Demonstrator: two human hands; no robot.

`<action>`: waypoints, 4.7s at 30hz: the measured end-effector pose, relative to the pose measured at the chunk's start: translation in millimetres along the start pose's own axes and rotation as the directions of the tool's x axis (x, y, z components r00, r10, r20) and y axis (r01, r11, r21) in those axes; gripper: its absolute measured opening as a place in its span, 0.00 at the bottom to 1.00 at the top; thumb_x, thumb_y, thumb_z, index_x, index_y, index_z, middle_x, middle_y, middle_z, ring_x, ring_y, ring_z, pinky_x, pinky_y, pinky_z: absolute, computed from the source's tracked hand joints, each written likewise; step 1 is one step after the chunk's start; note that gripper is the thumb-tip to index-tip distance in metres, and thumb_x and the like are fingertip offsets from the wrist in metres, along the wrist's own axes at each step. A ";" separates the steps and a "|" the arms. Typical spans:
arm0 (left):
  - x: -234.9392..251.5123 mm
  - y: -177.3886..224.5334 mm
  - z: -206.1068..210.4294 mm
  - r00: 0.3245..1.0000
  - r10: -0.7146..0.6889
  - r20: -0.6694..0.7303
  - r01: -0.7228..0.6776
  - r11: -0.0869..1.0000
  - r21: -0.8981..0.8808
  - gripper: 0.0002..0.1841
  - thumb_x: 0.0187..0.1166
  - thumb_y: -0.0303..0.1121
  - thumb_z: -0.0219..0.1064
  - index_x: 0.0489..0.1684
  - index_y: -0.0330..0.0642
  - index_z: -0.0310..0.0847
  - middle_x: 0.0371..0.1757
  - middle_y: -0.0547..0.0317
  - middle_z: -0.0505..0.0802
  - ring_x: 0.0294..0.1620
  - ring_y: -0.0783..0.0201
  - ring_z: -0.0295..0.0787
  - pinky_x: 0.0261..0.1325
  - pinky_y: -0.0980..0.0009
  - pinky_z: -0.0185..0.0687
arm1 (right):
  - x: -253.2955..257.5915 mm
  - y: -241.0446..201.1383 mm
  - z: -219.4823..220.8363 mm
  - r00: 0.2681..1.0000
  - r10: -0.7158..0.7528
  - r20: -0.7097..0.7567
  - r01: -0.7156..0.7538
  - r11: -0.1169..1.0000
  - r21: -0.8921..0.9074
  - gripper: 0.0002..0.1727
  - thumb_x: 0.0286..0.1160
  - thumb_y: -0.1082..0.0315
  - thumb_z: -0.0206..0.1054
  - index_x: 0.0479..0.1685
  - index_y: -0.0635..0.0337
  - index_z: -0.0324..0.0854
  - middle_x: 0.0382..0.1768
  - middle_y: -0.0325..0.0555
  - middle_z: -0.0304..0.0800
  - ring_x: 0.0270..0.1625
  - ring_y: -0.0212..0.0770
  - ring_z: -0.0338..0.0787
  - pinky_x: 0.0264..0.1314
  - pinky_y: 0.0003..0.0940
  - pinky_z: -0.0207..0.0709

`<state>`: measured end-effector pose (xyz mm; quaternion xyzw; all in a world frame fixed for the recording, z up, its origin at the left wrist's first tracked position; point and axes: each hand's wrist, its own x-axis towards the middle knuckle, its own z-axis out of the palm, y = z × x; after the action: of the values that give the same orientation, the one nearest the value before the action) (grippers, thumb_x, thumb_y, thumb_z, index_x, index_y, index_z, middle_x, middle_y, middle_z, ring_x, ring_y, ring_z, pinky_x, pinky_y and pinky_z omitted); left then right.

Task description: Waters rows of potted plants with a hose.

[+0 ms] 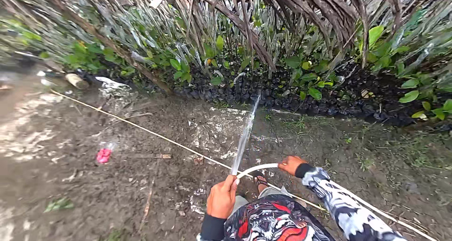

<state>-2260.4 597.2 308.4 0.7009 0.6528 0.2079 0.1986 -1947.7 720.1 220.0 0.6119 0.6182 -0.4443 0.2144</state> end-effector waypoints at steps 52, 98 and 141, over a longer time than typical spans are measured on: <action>-38.8 -218.2 -118.9 0.929 0.308 0.204 -0.273 0.945 -0.182 0.21 0.88 0.47 0.52 0.44 0.45 0.91 0.21 0.55 0.91 0.23 0.54 0.92 0.26 0.52 0.87 | -7.6 -157.0 317.5 0.939 0.333 0.088 -0.307 0.693 0.652 0.29 0.88 0.40 0.59 0.51 0.55 0.94 0.52 0.57 0.94 0.57 0.54 0.90 0.69 0.58 0.76; -73.4 -229.3 -123.0 0.991 0.130 -0.008 -0.130 0.983 -0.127 0.21 0.87 0.47 0.53 0.43 0.44 0.91 0.20 0.56 0.90 0.21 0.57 0.90 0.25 0.55 0.85 | -4.8 -162.9 331.5 0.959 0.281 0.048 -0.251 0.756 0.605 0.29 0.88 0.40 0.57 0.47 0.54 0.96 0.53 0.55 0.95 0.63 0.55 0.90 0.74 0.61 0.73; -65.7 -193.8 -111.2 0.959 0.282 -0.033 -0.283 0.941 -0.187 0.21 0.88 0.47 0.53 0.41 0.45 0.91 0.20 0.59 0.90 0.20 0.61 0.89 0.23 0.61 0.85 | -16.4 -151.2 340.5 0.945 0.323 0.039 -0.276 0.730 0.625 0.29 0.90 0.40 0.55 0.49 0.53 0.95 0.53 0.55 0.95 0.62 0.54 0.89 0.73 0.60 0.73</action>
<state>-2487.0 545.7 292.5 0.7645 0.5232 0.2977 0.2306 -2183.1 456.2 101.9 0.7552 0.3370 -0.5603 0.0466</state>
